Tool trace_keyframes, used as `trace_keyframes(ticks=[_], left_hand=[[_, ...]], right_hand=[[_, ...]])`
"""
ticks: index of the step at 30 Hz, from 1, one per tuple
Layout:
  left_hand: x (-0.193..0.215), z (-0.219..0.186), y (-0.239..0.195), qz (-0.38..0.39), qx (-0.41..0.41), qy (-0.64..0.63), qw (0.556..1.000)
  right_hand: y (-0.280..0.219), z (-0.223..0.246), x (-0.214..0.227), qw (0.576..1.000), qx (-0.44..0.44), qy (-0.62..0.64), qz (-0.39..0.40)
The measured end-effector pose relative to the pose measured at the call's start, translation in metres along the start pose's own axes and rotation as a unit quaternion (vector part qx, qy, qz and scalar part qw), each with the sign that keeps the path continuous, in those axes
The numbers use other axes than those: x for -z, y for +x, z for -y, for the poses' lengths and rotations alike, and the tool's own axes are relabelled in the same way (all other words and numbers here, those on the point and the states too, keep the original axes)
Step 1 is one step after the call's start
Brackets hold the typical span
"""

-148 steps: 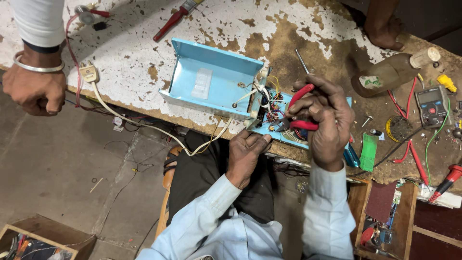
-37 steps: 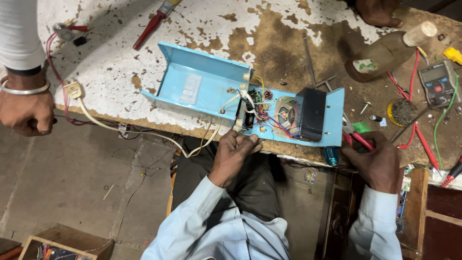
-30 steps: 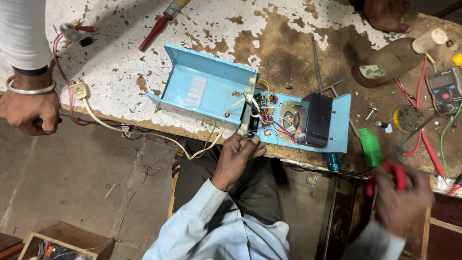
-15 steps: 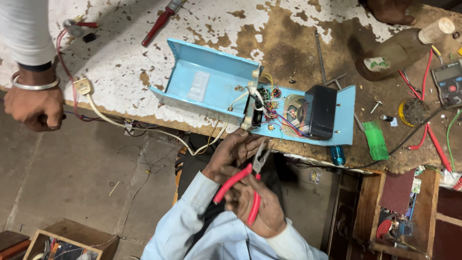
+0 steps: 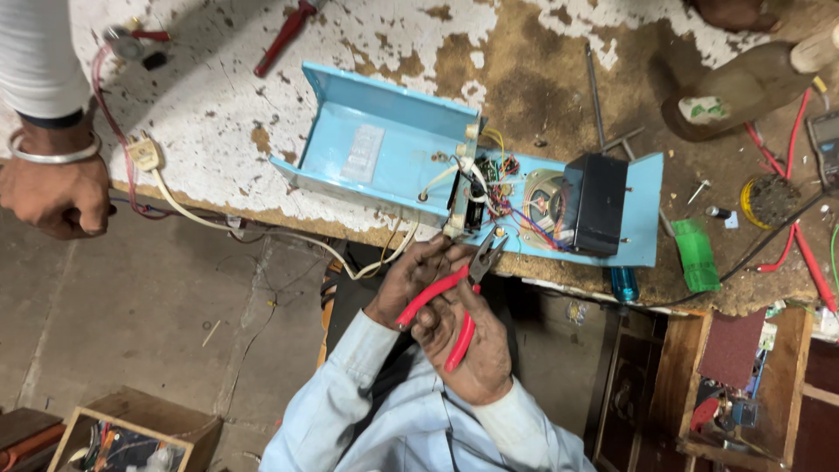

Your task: The person uses pliers and a soldering iron to adjust and solder wires inside a small blue metal box. They also handle a vintage radio, turning its knobs and moving it aside to access the box.

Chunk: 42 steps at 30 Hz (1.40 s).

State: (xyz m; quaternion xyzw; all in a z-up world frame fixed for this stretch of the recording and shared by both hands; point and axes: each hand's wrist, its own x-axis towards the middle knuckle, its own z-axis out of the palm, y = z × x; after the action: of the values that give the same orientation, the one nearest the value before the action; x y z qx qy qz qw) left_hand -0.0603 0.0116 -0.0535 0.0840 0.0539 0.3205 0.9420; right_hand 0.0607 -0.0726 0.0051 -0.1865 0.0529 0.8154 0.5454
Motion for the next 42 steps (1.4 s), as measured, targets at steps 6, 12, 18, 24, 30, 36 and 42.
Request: trace_keyframes(ticks=[6, 12, 18, 24, 30, 36, 42], left_hand=[[0.001, 0.001, -0.001, -0.072, -0.078, 0.02, 0.994], [0.002, 0.001, -0.002, -0.09, -0.054, 0.014, 0.994], [-0.003, 0.0, 0.001, -0.056, -0.056, 0.004, 0.997], [-0.013, 0.001, 0.002, 0.007, -0.046, -0.055, 0.997], [-0.017, 0.004, 0.002, -0.005, -0.093, 0.027, 0.995], [-0.007, 0.008, 0.003, 0.038, -0.115, -0.007, 0.993], [-0.013, 0.005, 0.002, -0.041, -0.083, 0.055, 0.994]], right_hand=[[0.009, 0.004, -0.02, 0.999, 0.017, -0.032, -0.011], [0.01, -0.005, -0.027, 0.998, 0.04, -0.037, -0.003], [0.007, 0.005, -0.024, 0.997, 0.014, -0.064, -0.047], [-0.006, 0.027, -0.009, 0.995, -0.047, -0.09, -0.017], [-0.021, 0.072, 0.012, 0.978, -0.167, -0.126, -0.003], [-0.023, 0.125, 0.011, 0.94, -0.26, -0.217, 0.045], [-0.022, 0.072, -0.008, 0.957, -0.204, -0.197, -0.058]])
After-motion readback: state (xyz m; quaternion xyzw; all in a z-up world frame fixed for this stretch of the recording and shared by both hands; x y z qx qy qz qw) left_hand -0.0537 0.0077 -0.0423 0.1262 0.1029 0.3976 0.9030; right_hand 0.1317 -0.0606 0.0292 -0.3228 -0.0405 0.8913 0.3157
